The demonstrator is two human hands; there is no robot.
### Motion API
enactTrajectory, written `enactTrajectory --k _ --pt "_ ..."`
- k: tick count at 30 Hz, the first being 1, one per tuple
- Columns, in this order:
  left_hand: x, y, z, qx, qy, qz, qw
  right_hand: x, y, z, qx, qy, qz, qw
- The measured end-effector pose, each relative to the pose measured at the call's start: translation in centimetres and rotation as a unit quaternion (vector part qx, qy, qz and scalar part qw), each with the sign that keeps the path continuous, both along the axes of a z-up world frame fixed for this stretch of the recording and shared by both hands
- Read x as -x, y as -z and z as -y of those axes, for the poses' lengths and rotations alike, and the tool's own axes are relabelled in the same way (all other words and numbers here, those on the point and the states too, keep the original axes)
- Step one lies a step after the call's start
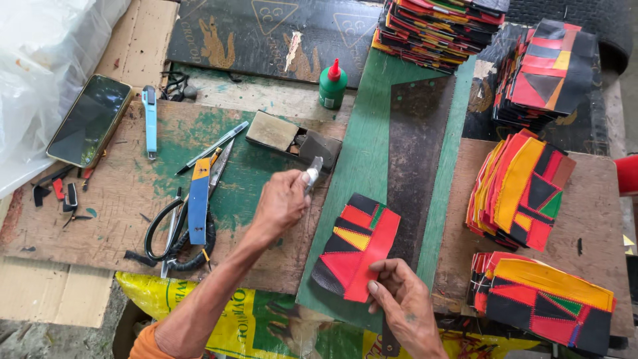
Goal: The person trims the edges of colorful patterned fabric pieces using a utility knife and a metal ruler on a wooden workbench. They repeatedly align the ruler, cut along the edge, and stack the finished pieces.
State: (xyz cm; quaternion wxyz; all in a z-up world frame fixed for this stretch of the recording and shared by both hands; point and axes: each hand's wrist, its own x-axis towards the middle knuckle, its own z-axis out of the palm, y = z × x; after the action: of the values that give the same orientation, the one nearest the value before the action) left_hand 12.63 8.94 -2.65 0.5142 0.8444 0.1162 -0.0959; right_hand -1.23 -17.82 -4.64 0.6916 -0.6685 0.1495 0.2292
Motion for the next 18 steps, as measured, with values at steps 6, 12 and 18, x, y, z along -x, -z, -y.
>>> enactTrajectory --k 6,12,18 --pt "0.4 -1.1 0.2 -0.284 0.017 0.268 0.921 -1.2 -0.7 -0.4 -0.008 -0.022 0.027 0.999" --pt "4.1 -1.9 0.8 -0.077 0.028 0.049 0.995 -1.6 -0.9 -0.3 0.023 -0.056 0.043 0.997" --pt "6.6 -1.6 -2.2 -0.288 0.062 -0.064 0.953 -1.5 -1.3 -0.5 0.021 -0.046 0.052 0.997"
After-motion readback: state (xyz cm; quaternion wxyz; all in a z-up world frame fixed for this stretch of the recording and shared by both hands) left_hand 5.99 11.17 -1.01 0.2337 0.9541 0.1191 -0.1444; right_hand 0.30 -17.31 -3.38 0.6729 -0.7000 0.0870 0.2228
